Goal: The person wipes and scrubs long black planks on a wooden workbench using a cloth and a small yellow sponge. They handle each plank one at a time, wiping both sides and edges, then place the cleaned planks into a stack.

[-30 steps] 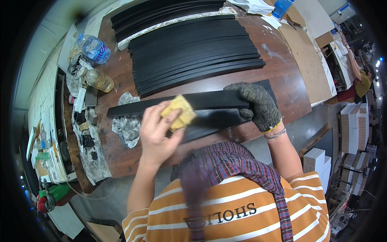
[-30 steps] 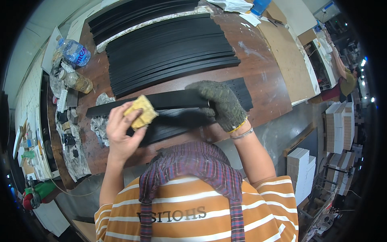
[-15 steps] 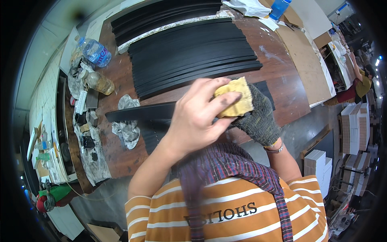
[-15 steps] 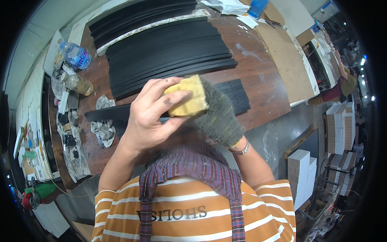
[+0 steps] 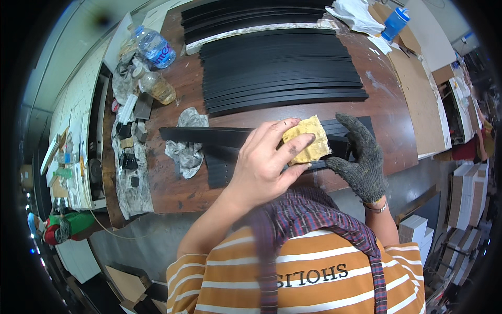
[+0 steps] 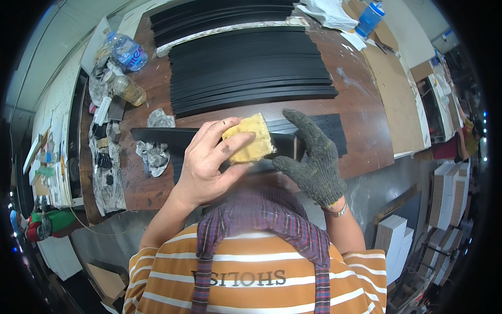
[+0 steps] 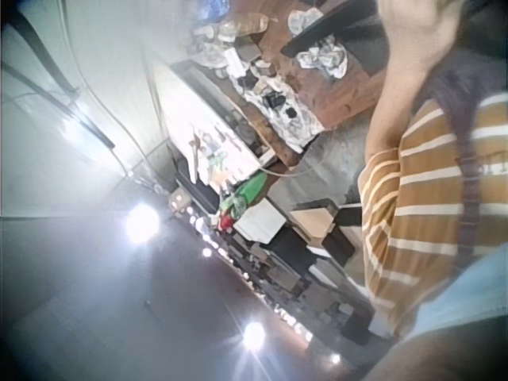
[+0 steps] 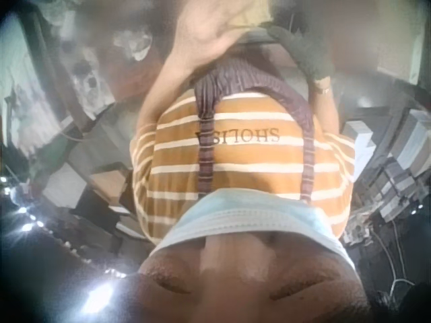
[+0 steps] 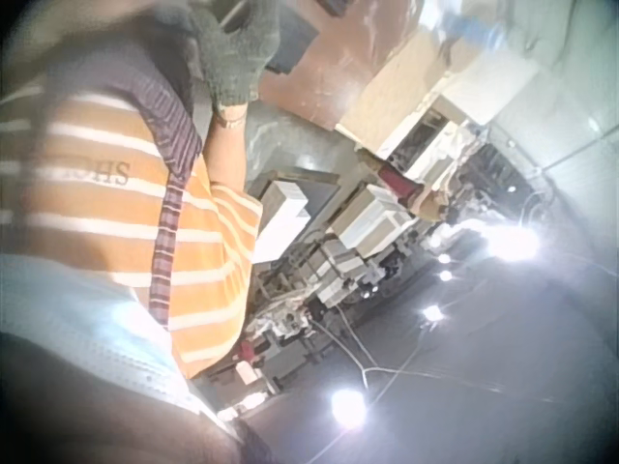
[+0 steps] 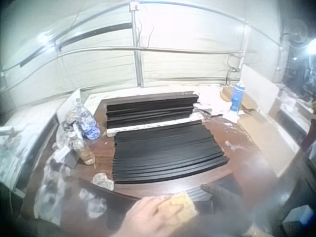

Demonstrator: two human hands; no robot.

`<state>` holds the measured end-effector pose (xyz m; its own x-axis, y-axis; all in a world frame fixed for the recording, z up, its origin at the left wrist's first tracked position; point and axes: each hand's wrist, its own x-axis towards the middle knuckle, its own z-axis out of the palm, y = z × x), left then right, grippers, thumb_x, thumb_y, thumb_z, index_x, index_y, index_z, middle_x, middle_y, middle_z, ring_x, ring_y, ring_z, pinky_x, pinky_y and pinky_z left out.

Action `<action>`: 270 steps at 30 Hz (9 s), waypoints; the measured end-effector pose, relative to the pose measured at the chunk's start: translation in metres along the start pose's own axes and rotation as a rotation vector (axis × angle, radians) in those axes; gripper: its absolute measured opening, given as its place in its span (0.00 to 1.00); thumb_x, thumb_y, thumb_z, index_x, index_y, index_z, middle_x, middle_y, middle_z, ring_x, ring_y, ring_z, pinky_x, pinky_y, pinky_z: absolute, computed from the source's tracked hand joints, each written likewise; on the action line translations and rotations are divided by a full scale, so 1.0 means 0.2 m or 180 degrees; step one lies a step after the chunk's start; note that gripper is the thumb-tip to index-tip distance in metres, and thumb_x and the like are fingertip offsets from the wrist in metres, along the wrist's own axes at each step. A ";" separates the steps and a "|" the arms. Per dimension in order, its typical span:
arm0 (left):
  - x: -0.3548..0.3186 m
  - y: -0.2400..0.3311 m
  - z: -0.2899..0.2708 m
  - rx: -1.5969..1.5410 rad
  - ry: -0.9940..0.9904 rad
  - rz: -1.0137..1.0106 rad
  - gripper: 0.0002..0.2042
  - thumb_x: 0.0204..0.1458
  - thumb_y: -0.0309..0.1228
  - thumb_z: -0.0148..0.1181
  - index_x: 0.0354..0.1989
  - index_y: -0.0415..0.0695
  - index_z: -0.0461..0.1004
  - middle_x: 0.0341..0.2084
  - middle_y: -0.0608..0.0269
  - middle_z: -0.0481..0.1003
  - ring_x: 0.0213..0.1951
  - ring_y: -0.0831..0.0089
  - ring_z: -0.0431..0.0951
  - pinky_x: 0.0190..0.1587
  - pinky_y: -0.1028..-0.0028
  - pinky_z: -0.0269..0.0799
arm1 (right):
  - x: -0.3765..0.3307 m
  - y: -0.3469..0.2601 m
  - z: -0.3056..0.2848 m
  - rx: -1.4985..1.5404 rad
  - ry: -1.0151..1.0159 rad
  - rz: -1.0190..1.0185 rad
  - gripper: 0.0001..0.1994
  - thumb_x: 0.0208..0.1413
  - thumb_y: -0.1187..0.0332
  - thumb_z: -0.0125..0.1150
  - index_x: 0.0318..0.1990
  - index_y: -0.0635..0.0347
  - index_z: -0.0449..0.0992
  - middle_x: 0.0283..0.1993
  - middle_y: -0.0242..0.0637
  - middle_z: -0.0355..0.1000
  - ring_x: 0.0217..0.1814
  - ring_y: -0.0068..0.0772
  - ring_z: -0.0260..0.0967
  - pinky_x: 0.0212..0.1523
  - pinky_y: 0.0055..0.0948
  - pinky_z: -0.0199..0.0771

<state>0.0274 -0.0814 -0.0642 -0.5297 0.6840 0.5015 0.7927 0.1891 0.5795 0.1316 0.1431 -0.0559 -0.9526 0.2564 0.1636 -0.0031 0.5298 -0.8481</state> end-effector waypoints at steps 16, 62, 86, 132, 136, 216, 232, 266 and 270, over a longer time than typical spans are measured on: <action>-1.08 -1.42 -0.68 0.1711 0.1251 -0.3170 0.19 0.49 0.30 0.69 0.51 0.40 0.80 0.46 0.45 0.80 0.48 0.48 0.80 0.54 0.60 0.73 | -0.15 0.03 -0.19 -0.0088 0.0212 0.0117 0.39 0.39 0.61 0.85 0.61 0.65 0.74 0.59 0.39 0.75 0.62 0.33 0.69 0.65 0.33 0.67; 0.15 -0.17 0.28 0.1019 0.0609 0.0738 0.16 0.53 0.30 0.57 0.50 0.48 0.77 0.44 0.60 0.82 0.44 0.64 0.82 0.50 0.62 0.77 | -0.08 -0.11 -0.01 0.1495 0.0634 0.1050 0.20 0.46 0.73 0.71 0.48 0.65 0.74 0.31 0.36 0.74 0.21 0.25 0.71 0.18 0.24 0.69; -0.27 -0.91 -0.53 0.2695 0.0290 -0.0389 0.10 0.45 0.27 0.65 0.38 0.48 0.81 0.33 0.61 0.82 0.36 0.63 0.82 0.40 0.64 0.77 | -0.32 0.22 0.04 -0.1990 -0.0826 0.0550 0.23 0.49 0.53 0.72 0.45 0.61 0.77 0.40 0.51 0.77 0.44 0.56 0.76 0.45 0.47 0.75; -0.62 -0.56 -0.31 -0.2970 0.1721 -0.2132 0.25 0.55 0.20 0.65 0.62 0.34 0.69 0.50 0.55 0.79 0.52 0.71 0.79 0.55 0.73 0.74 | -0.07 0.27 0.10 -0.2394 -0.0760 -0.0740 0.22 0.35 0.68 0.72 0.44 0.57 0.79 0.40 0.45 0.77 0.43 0.54 0.75 0.45 0.45 0.75; -1.06 -0.83 -0.63 -0.0773 0.2937 -0.3021 0.14 0.59 0.22 0.63 0.53 0.34 0.76 0.46 0.57 0.80 0.46 0.74 0.80 0.52 0.75 0.75 | -0.12 0.30 0.14 -0.2315 -0.0797 -0.0651 0.20 0.35 0.68 0.71 0.41 0.58 0.79 0.38 0.46 0.76 0.43 0.55 0.74 0.44 0.46 0.74; -0.81 -0.72 -0.52 0.0505 0.1694 -0.2069 0.25 0.42 0.16 0.69 0.54 0.38 0.79 0.56 0.53 0.76 0.58 0.63 0.76 0.62 0.67 0.70 | -0.04 0.33 0.00 -0.0908 -0.1802 0.1376 0.17 0.49 0.58 0.73 0.35 0.66 0.82 0.27 0.51 0.75 0.27 0.46 0.72 0.32 0.38 0.71; -1.24 -1.09 -0.59 0.1964 0.1426 -0.2626 0.24 0.53 0.31 0.69 0.58 0.38 0.75 0.60 0.50 0.72 0.63 0.52 0.68 0.66 0.59 0.62 | 0.74 0.69 0.37 -0.2939 -0.1621 -0.0145 0.18 0.48 0.54 0.70 0.44 0.52 0.83 0.46 0.42 0.75 0.52 0.49 0.74 0.53 0.46 0.75; -0.11 -0.20 0.22 0.1299 -0.0330 -0.0558 0.38 0.43 0.33 0.71 0.68 0.57 0.67 0.66 0.56 0.66 0.67 0.53 0.64 0.68 0.45 0.53 | 0.39 0.43 0.19 -0.2086 -0.1513 -0.0338 0.24 0.47 0.52 0.70 0.49 0.57 0.80 0.41 0.45 0.80 0.46 0.50 0.78 0.49 0.46 0.76; -0.01 -0.24 0.39 0.1701 -0.0135 0.0238 0.30 0.46 0.30 0.63 0.63 0.55 0.72 0.60 0.60 0.74 0.61 0.60 0.74 0.66 0.45 0.61 | 0.23 0.36 0.13 -0.2119 -0.1454 -0.0524 0.23 0.47 0.50 0.68 0.46 0.56 0.81 0.39 0.46 0.79 0.43 0.51 0.78 0.47 0.45 0.77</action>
<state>0.0143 -0.0372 -0.1440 -0.4622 0.7350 0.4960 0.8766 0.4633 0.1303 0.0792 0.1715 -0.1234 -0.9860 -0.1445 -0.0832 -0.1093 0.9371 -0.3314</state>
